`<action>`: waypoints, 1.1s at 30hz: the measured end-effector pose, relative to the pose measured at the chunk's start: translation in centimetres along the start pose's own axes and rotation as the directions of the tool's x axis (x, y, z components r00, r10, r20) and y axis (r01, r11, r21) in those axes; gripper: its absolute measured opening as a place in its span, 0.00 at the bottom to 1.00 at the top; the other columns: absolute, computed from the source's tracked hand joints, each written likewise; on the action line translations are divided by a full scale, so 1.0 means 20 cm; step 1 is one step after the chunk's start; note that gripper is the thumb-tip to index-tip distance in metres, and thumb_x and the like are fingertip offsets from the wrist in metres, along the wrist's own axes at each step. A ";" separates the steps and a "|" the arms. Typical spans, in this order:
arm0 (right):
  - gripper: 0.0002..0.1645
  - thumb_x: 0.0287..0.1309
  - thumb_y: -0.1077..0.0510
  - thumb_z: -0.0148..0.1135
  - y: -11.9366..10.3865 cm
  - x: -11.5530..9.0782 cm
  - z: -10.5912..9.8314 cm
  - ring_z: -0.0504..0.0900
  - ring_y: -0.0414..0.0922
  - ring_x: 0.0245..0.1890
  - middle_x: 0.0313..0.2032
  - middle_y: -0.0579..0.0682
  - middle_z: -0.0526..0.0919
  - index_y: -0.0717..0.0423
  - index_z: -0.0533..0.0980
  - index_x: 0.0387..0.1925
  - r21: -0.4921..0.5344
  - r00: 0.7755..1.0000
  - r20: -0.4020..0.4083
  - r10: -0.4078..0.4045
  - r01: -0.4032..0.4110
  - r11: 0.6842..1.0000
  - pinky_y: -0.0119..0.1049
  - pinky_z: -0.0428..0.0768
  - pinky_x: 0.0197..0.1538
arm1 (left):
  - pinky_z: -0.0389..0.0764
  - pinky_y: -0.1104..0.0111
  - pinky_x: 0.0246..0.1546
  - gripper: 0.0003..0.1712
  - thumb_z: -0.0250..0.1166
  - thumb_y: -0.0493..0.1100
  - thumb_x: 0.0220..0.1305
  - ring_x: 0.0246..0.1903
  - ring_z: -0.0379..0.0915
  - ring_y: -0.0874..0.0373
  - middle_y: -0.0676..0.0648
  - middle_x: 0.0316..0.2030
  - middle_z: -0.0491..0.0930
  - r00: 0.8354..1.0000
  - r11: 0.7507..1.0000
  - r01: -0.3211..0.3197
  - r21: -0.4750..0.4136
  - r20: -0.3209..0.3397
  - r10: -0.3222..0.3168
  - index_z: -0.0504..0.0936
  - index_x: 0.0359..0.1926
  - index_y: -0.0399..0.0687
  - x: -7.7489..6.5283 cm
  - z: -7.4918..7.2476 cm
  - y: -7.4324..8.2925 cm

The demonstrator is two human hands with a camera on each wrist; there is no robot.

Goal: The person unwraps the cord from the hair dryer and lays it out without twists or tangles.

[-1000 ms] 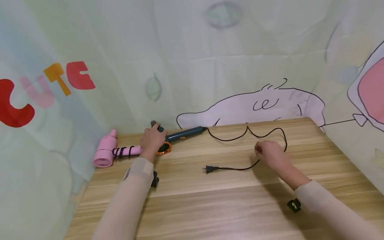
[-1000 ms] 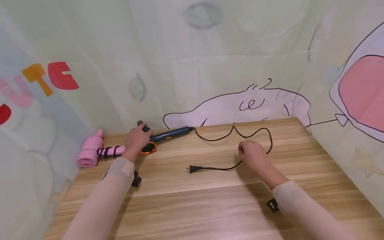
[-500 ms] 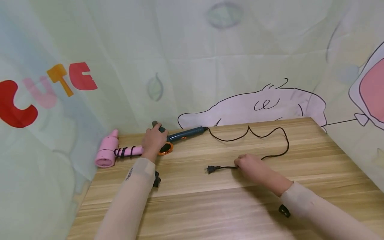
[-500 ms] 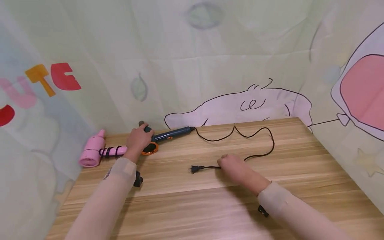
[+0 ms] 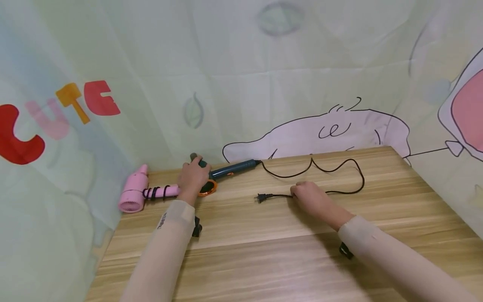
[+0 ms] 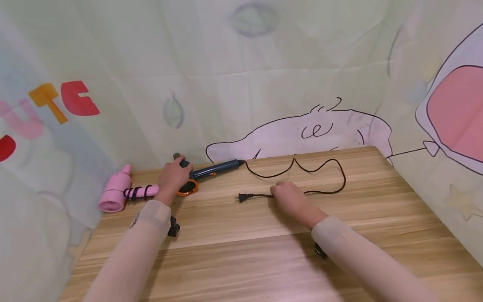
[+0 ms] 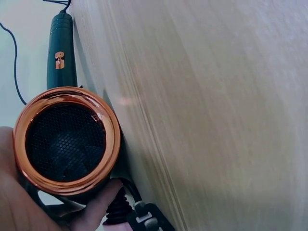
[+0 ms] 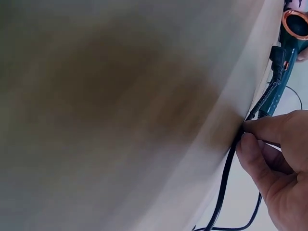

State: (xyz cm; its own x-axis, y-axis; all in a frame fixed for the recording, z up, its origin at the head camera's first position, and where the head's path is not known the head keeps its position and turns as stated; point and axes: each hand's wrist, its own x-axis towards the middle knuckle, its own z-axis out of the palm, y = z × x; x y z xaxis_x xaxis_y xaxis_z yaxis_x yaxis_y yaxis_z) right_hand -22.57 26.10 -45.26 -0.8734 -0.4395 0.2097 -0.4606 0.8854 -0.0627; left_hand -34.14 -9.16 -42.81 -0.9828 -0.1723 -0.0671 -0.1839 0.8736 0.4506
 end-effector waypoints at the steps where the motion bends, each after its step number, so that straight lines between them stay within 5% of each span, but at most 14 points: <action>1: 0.08 0.62 0.68 0.63 0.00 0.01 0.00 0.81 0.45 0.27 0.25 0.49 0.81 0.58 0.82 0.28 -0.001 1.000 0.002 0.004 -0.004 1.000 0.37 0.81 0.30 | 0.76 0.47 0.49 0.35 0.49 0.61 0.73 0.53 0.69 0.39 0.32 0.65 0.67 1.000 1.000 -0.001 -0.001 -0.001 0.001 0.62 0.77 0.61 0.00 0.00 0.00; 12: 0.10 0.64 0.68 0.61 0.03 0.08 0.01 0.81 0.44 0.28 0.26 0.49 0.82 0.57 0.81 0.27 -0.013 0.997 0.048 0.067 -0.066 0.998 0.37 0.79 0.31 | 0.76 0.45 0.48 0.36 0.49 0.62 0.72 0.57 0.69 0.37 0.32 0.67 0.64 1.000 0.999 -0.007 -0.046 0.021 0.008 0.61 0.77 0.61 0.01 -0.02 0.01; 22: 0.08 0.64 0.67 0.62 0.02 0.09 0.02 0.82 0.45 0.29 0.27 0.51 0.83 0.57 0.81 0.28 -0.005 0.993 0.076 0.086 -0.085 0.996 0.36 0.80 0.31 | 0.76 0.45 0.52 0.36 0.50 0.60 0.73 0.56 0.67 0.37 0.29 0.67 0.64 1.000 0.999 -0.004 -0.045 0.022 0.005 0.62 0.77 0.56 0.02 -0.07 -0.07; 33: 0.10 0.63 0.68 0.61 0.00 0.08 0.02 0.82 0.46 0.28 0.26 0.51 0.81 0.58 0.81 0.26 -0.009 0.995 0.050 0.088 -0.088 0.996 0.38 0.80 0.31 | 0.78 0.46 0.49 0.35 0.51 0.58 0.72 0.61 0.67 0.39 0.31 0.67 0.67 0.998 0.996 -0.042 0.075 0.053 0.038 0.64 0.76 0.51 0.04 -0.11 -0.07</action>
State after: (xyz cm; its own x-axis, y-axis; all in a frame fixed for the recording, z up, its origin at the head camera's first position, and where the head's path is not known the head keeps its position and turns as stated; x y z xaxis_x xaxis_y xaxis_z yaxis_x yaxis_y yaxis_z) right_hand -24.02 25.29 -45.27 -0.9175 -0.3665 0.1544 -0.3804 0.9220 -0.0718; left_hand -34.65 -11.51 -41.43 -0.9886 -0.1148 -0.0975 -0.1439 0.9115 0.3852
